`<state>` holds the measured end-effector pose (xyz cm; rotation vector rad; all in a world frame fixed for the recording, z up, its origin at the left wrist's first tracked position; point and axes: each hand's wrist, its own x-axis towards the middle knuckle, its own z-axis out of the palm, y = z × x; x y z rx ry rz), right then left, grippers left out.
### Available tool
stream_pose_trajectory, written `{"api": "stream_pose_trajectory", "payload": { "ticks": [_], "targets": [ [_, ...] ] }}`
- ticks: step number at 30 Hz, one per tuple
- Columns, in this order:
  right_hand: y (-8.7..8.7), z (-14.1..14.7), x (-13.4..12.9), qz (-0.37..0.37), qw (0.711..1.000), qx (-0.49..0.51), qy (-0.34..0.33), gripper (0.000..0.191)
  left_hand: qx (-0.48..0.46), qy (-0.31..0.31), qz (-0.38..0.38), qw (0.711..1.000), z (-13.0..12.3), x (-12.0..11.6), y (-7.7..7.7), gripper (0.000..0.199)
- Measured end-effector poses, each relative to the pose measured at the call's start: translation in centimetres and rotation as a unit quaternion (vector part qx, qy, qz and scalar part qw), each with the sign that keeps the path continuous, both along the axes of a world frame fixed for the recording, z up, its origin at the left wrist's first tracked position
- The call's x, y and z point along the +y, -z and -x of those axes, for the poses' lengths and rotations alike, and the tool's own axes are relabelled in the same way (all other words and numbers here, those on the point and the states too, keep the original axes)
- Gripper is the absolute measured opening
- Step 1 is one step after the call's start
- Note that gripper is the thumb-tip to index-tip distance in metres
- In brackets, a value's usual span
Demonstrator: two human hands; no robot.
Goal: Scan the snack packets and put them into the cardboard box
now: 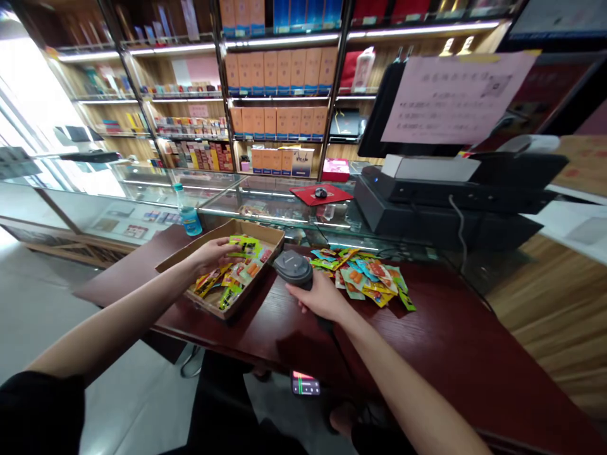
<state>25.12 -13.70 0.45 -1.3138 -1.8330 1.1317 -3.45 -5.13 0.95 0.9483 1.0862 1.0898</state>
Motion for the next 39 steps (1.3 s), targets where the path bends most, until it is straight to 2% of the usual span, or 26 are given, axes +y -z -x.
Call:
{"api": "stream_pose_trajectory", "payload": {
  "ticks": [5,7,9,11,13,15,18,20,21,22,25,26,27,30,33,37,39],
  "targets": [
    [-0.6,2.7,0.1,-0.020,0.999,-0.029,-0.005,0.023,-0.001,-0.083,-0.014,0.996,8.0,-0.6,-1.2,0.031],
    [-0.6,3.8,0.3,-0.019,0.999,-0.033,0.001,0.021,-0.007,-0.111,-0.023,0.994,10.4,-1.0,-1.3,0.031],
    [-0.5,4.4,0.4,-0.016,0.999,-0.031,0.011,0.020,-0.001,-0.122,-0.030,0.992,11.6,-1.2,-1.1,0.034],
    [-0.3,4.2,0.5,-0.016,0.999,-0.023,0.024,0.021,0.026,-0.129,-0.052,0.990,11.5,-1.1,-0.8,0.037],
    [-0.1,3.3,0.5,-0.018,0.999,-0.017,0.045,0.023,0.070,-0.130,-0.095,0.984,9.9,-0.7,-0.4,0.039],
    [0.0,1.7,0.4,-0.018,0.997,-0.015,0.076,0.025,0.113,-0.106,-0.146,0.977,7.1,0.2,0.0,0.042],
    [0.1,-0.8,-0.2,-0.006,0.992,-0.015,0.129,0.026,0.167,-0.004,-0.211,0.963,1.1,2.0,0.6,0.042],
    [0.3,-2.2,-0.8,0.001,0.987,-0.009,0.161,0.025,0.234,0.077,-0.253,0.936,-3.4,3.3,1.4,0.039],
    [0.5,-2.9,-1.1,0.001,0.985,-0.006,0.175,0.024,0.289,0.114,-0.277,0.909,-5.6,3.9,1.8,0.037],
    [0.7,-3.4,-1.4,-0.002,0.982,0.000,0.189,0.023,0.364,0.149,-0.298,0.870,-7.7,4.4,2.4,0.037],
    [1.5,-4.8,-2.5,-0.008,0.973,0.027,0.229,0.019,0.582,0.225,-0.311,0.717,-12.6,5.6,4.4,0.046],
    [1.7,-5.1,-2.8,-0.006,0.970,0.037,0.240,0.018,0.626,0.238,-0.301,0.679,-13.8,5.8,5.1,0.049],
    [1.8,-5.4,-3.1,-0.003,0.968,0.044,0.246,0.018,0.651,0.247,-0.288,0.657,-14.7,6.1,5.7,0.050],
    [2.1,-5.9,-3.9,0.010,0.967,0.048,0.249,0.017,0.672,0.264,-0.270,0.638,-16.0,6.4,6.9,0.043],
    [2.5,-6.1,-4.3,0.010,0.968,0.045,0.246,0.017,0.682,0.255,-0.272,0.630,-16.0,6.3,7.4,0.035],
    [3.6,-5.7,-4.4,0.011,0.969,0.056,0.239,0.017,0.681,0.216,-0.278,0.642,-15.4,6.0,7.3,0.039],
    [4.2,-5.3,-4.5,0.017,0.970,0.063,0.235,0.018,0.657,0.197,-0.289,0.668,-15.2,6.3,7.0,0.036]
  ]
}}
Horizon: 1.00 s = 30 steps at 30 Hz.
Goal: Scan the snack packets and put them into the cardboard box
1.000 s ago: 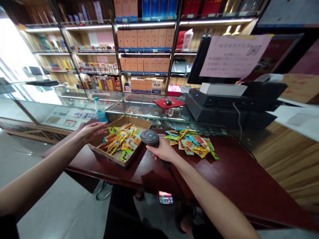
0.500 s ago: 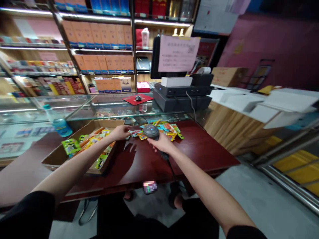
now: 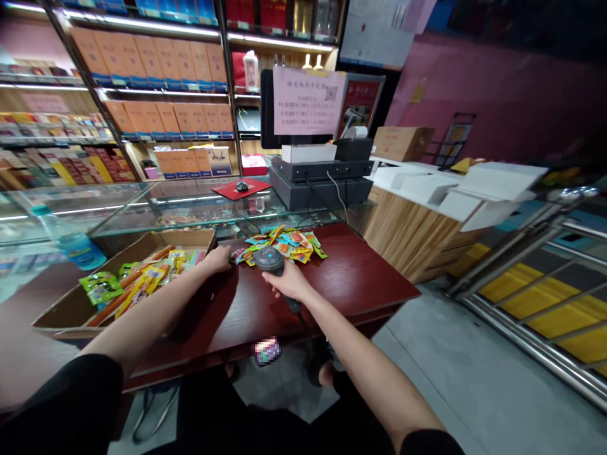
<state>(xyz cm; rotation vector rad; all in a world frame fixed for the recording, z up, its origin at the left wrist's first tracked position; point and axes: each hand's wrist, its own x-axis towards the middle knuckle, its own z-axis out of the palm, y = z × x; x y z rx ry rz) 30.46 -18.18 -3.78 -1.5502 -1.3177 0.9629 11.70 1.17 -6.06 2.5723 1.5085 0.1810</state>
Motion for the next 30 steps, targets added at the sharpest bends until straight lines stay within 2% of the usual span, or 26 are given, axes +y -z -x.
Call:
{"api": "stream_pose_trajectory", "payload": {
  "ticks": [2,3,5,7,9,12,16,20,25,30],
  "targets": [
    [0.5,0.4,-0.2,0.008,1.000,0.013,-0.007,0.020,-0.121,-0.002,0.010,0.993,0.3,0.4,-0.5,0.028],
    [0.6,0.6,-0.2,0.012,1.000,0.022,-0.012,0.021,-0.210,-0.003,0.030,0.977,0.5,0.5,-0.8,0.026],
    [0.6,1.1,-0.3,0.015,0.999,0.036,-0.019,0.022,-0.393,-0.004,0.108,0.913,0.8,0.4,-1.5,0.032],
    [0.5,1.5,-0.1,-0.001,0.999,0.041,-0.015,0.023,-0.510,0.001,0.208,0.834,0.8,-0.1,-2.5,0.043],
    [0.2,1.8,0.2,-0.024,0.999,0.033,-0.007,0.024,-0.564,0.017,0.290,0.773,0.6,-0.8,-3.4,0.047],
    [-0.5,2.4,0.6,-0.051,0.999,-0.003,0.002,0.024,-0.586,0.025,0.361,0.725,0.2,-1.9,-4.5,0.037],
    [-1.3,3.3,0.5,-0.070,0.996,-0.048,-0.009,0.024,-0.603,-0.012,0.377,0.703,-0.1,-2.4,-4.6,0.029],
    [-1.3,3.7,0.4,-0.069,0.995,-0.073,-0.011,0.026,-0.631,-0.041,0.352,0.690,-0.3,-2.4,-4.1,0.034],
    [-1.0,3.3,0.8,-0.055,0.995,-0.075,0.028,0.021,-0.631,-0.040,0.347,0.693,-0.4,-2.4,-4.0,0.041],
    [-1.2,3.2,0.8,-0.046,0.995,-0.087,0.027,0.021,-0.625,-0.028,0.346,0.699,-0.3,-2.1,-3.7,0.040]
  ]
}}
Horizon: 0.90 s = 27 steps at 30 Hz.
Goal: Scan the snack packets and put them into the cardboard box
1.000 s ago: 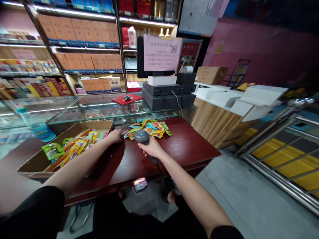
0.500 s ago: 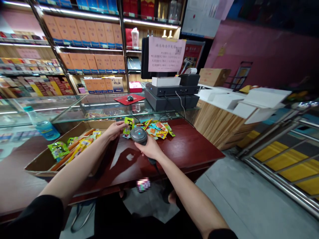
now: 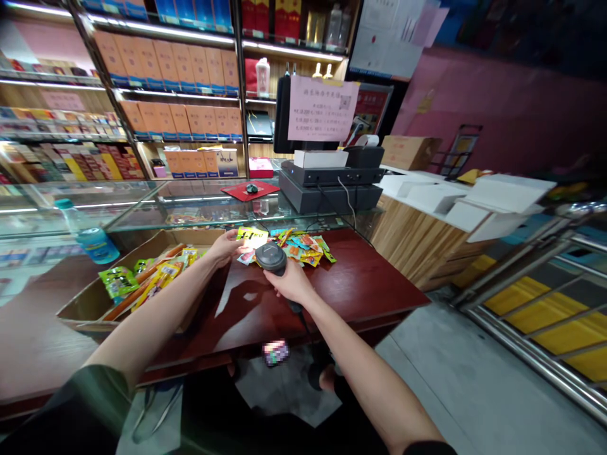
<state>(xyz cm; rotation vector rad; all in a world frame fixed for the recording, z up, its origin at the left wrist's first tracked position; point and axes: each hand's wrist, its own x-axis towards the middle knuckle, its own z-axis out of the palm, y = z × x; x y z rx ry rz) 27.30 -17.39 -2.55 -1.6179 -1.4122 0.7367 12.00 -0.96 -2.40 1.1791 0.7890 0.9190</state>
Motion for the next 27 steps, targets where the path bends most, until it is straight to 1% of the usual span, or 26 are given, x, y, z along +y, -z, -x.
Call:
{"api": "stream_pose_trajectory", "payload": {
  "ticks": [4,7,10,13,15,16,18,19,20,21,23,24,25,27],
  "targets": [
    [-0.3,0.2,-0.2,0.000,1.000,-0.008,0.004,0.019,-0.005,0.000,0.008,1.000,0.1,0.2,0.1,0.043],
    [-0.6,0.4,-0.2,0.005,1.000,-0.005,0.004,0.019,-0.009,-0.003,0.014,1.000,0.0,0.0,0.0,0.041],
    [-0.8,0.7,0.1,0.001,1.000,-0.002,-0.006,0.020,-0.025,-0.006,0.016,1.000,0.0,0.0,-0.5,0.037],
    [-0.8,1.3,0.6,-0.004,1.000,-0.004,-0.027,0.020,-0.038,-0.035,0.015,0.999,0.9,0.6,-1.3,0.035],
    [-0.9,1.9,1.1,-0.002,0.999,-0.009,-0.038,0.021,-0.035,-0.059,0.003,0.998,2.8,1.5,-2.1,0.035],
    [-0.9,2.2,1.3,-0.001,0.999,-0.011,-0.044,0.021,-0.029,-0.073,-0.008,0.997,4.2,2.0,-2.5,0.036],
    [-1.1,2.7,1.6,-0.002,0.998,-0.010,-0.055,0.021,-0.007,-0.109,-0.036,0.993,7.9,2.9,-3.2,0.038],
    [-1.1,2.8,1.8,-0.004,0.998,-0.010,-0.060,0.021,0.010,-0.136,-0.053,0.989,10.0,3.3,-3.6,0.040],
    [-1.2,2.9,2.0,-0.005,0.998,-0.012,-0.063,0.021,0.037,-0.163,-0.067,0.984,12.0,3.7,-3.9,0.043],
    [-1.3,2.9,2.2,-0.003,0.998,-0.016,-0.065,0.022,0.071,-0.176,-0.091,0.978,13.9,4.0,-4.2,0.046],
    [-1.4,2.6,2.5,0.002,0.998,-0.023,-0.063,0.023,0.139,-0.225,-0.160,0.951,16.8,4.5,-4.7,0.051],
    [-1.4,2.4,2.7,0.004,0.998,-0.026,-0.059,0.024,0.168,-0.243,-0.190,0.936,17.6,4.8,-4.8,0.051],
    [-1.4,2.1,2.9,0.005,0.998,-0.028,-0.056,0.024,0.190,-0.253,-0.215,0.924,17.9,5.0,-4.8,0.051],
    [-1.4,1.5,3.1,0.005,0.998,-0.030,-0.048,0.026,0.220,-0.243,-0.244,0.912,16.8,5.4,-4.6,0.047]
  ]
}}
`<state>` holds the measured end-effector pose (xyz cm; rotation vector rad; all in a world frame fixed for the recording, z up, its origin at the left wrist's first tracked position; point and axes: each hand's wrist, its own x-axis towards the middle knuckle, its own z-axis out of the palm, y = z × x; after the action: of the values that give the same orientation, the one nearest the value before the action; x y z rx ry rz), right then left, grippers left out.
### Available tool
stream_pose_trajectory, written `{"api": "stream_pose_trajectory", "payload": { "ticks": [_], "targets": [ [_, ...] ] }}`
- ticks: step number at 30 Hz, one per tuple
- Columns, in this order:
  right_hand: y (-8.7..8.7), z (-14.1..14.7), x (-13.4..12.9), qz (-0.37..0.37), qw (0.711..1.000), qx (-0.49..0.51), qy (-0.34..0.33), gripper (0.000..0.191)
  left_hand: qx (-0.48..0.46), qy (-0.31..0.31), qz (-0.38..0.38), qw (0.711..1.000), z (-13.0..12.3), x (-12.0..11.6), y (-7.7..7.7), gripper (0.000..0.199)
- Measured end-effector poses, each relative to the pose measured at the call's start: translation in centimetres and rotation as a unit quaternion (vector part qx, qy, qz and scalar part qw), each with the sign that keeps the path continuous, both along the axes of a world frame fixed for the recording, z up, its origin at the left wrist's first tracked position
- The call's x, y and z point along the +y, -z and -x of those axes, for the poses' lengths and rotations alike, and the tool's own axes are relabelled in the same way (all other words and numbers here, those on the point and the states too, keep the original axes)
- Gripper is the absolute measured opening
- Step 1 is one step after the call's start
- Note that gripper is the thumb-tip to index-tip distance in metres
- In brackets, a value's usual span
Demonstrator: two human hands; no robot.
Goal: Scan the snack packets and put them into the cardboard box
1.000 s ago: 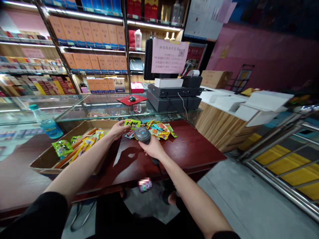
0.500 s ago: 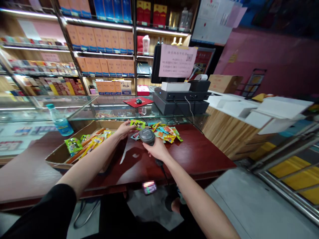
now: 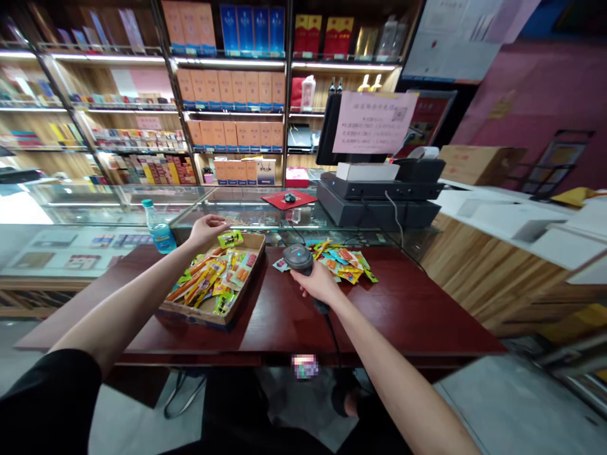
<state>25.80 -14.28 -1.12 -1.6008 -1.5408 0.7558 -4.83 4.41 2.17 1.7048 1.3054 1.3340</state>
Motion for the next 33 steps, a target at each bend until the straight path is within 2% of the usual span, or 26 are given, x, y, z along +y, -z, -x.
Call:
{"api": "stream_pose_trajectory", "payload": {
  "ticks": [4,6,9,12,15,21,24,26,28,33],
  "targets": [
    [0.0,-0.8,0.0,0.000,1.000,0.005,0.016,0.026,0.105,0.065,0.009,0.992,-6.4,-0.3,2.1,0.036],
    [0.0,-0.9,-0.2,0.000,1.000,0.013,0.024,0.025,0.178,0.133,0.000,0.975,-10.2,-0.8,3.7,0.031],
    [-0.1,-1.0,-0.6,-0.003,0.999,0.019,0.038,0.023,0.324,0.177,-0.004,0.929,-14.7,-1.4,6.2,0.041],
    [0.1,-1.1,-1.1,-0.010,0.998,0.024,0.053,0.020,0.414,0.208,-0.001,0.886,-17.0,-1.3,8.2,0.063],
    [0.5,-1.2,-1.5,-0.008,0.998,0.020,0.061,0.020,0.446,0.236,0.014,0.863,-17.4,-0.8,9.4,0.073],
    [1.1,-1.2,-1.7,0.008,0.997,0.022,0.077,0.021,0.467,0.238,0.012,0.851,-16.3,-0.6,9.8,0.042],
    [1.4,-1.2,-1.7,0.014,0.997,0.015,0.068,0.021,0.469,0.238,0.012,0.851,-16.2,-1.2,9.6,0.052],
    [1.5,-1.1,-1.7,0.012,0.998,0.014,0.059,0.022,0.464,0.234,0.012,0.854,-16.3,-1.6,9.5,0.061],
    [1.5,-1.0,-1.6,0.010,0.998,0.015,0.054,0.023,0.454,0.225,0.016,0.862,-16.4,-1.8,9.4,0.062],
    [2.0,-0.6,-1.4,0.020,0.998,0.012,0.059,0.025,0.391,0.196,0.019,0.899,-16.1,-1.4,8.6,0.038]
  ]
}}
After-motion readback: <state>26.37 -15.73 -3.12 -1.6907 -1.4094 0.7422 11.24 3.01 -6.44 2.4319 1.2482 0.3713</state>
